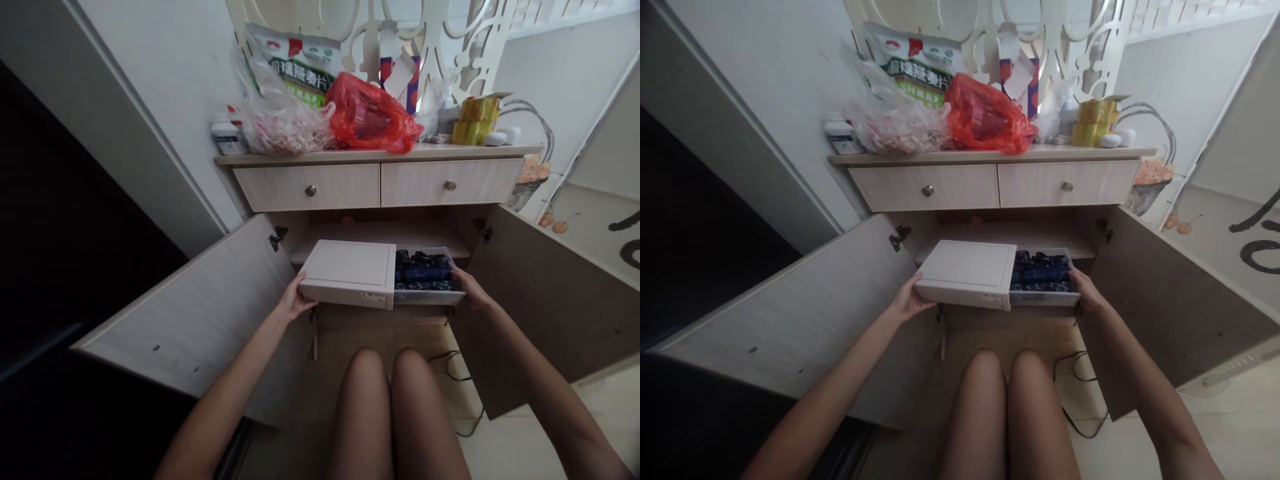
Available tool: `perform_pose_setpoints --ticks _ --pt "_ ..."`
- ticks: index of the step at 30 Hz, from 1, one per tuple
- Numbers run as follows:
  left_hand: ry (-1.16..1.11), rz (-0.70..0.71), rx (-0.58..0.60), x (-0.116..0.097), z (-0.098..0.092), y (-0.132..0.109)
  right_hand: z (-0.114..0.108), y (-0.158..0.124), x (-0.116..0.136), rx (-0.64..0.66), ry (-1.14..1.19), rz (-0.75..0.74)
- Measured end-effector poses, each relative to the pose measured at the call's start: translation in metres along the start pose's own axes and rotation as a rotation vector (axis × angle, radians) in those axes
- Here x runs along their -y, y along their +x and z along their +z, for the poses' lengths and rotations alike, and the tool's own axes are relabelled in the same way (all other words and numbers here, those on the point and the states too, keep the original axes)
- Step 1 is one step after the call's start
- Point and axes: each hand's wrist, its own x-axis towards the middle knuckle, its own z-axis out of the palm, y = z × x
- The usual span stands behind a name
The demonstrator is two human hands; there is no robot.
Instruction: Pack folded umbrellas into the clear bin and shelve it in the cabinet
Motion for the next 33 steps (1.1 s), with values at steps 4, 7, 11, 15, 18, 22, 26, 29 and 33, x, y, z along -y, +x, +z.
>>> perform_pose_setpoints --ticks 4,7,11,15,18,22,26,29,33 --pt "0.005 0.003 0.012 0.009 0.012 -0.006 0.015 0.004 -0.006 0.018 0.039 0.025" --pt "0.004 0.002 0.014 0.016 0.017 -0.008 0.021 0.01 -0.015 0.066 0.026 0.029" --pt "0.01 -0.016 0.021 0.026 0.024 -0.01 0.029 0.018 -0.028 0.102 -0.006 0.02" --pt "0.007 -0.007 0.028 0.034 0.032 -0.012 0.039 0.025 -0.038 0.103 -0.001 -0.035" --pt "0.008 -0.024 0.034 0.039 0.039 -0.013 0.047 0.029 -0.042 0.144 -0.044 -0.087" --pt "-0.002 -0.04 0.05 0.045 0.048 -0.014 0.059 0.032 -0.045 0.133 -0.085 -0.149" --pt "-0.026 -0.051 0.067 0.052 0.058 -0.01 0.072 0.034 -0.048 0.083 -0.152 -0.141" --pt "-0.046 -0.049 0.044 0.057 0.063 -0.004 0.078 0.037 -0.049 0.085 -0.174 -0.08" --pt "-0.06 -0.036 0.048 0.054 0.072 0.01 0.081 0.049 -0.044 0.145 -0.151 -0.125"
